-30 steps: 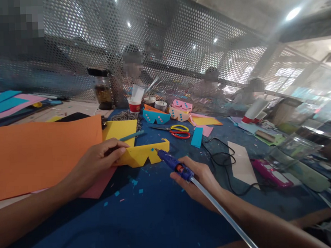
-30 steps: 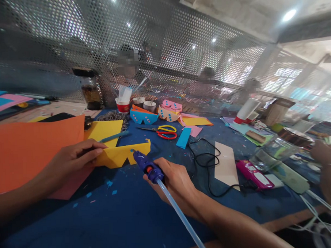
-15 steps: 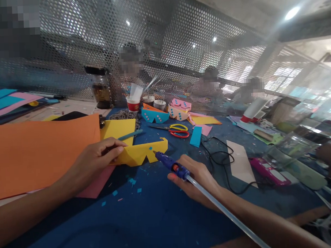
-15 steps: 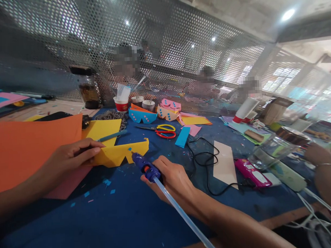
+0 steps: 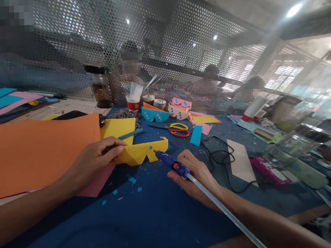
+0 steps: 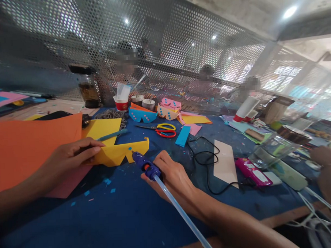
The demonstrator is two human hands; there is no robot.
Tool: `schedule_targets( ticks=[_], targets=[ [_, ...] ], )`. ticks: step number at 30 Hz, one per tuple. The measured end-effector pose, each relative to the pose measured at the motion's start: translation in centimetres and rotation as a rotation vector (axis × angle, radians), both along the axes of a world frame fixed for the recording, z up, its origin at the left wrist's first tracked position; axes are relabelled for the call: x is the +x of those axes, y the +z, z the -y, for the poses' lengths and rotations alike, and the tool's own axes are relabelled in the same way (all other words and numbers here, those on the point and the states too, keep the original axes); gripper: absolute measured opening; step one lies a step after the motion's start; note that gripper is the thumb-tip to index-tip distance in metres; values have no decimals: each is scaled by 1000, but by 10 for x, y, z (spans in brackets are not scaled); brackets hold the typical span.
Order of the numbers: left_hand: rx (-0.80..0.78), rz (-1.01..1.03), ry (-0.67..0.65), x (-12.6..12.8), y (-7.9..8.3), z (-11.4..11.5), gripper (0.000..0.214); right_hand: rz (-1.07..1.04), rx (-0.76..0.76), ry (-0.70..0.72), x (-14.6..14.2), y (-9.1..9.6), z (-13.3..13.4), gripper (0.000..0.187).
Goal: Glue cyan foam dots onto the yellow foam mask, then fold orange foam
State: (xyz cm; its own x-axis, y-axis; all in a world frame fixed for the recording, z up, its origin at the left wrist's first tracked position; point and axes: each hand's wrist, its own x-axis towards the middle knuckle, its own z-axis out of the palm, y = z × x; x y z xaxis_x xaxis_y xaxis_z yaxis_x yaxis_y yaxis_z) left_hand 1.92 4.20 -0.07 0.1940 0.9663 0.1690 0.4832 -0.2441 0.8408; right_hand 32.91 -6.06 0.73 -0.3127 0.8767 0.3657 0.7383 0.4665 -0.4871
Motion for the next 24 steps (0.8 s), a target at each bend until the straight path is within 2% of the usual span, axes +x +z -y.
schedule_targets(
  ticks=[12, 19, 24],
  targets=[
    [-8, -6, -5, 1, 4, 5, 47, -10, -7, -18, -1, -1, 0, 23],
    [-64, 23, -14, 2, 7, 5, 51, 8, -12, -37, -1, 0, 0, 22],
    [-15, -10, -5, 2, 7, 6, 47, 13, -1, -41, -2, 1, 0, 22]
  ],
)
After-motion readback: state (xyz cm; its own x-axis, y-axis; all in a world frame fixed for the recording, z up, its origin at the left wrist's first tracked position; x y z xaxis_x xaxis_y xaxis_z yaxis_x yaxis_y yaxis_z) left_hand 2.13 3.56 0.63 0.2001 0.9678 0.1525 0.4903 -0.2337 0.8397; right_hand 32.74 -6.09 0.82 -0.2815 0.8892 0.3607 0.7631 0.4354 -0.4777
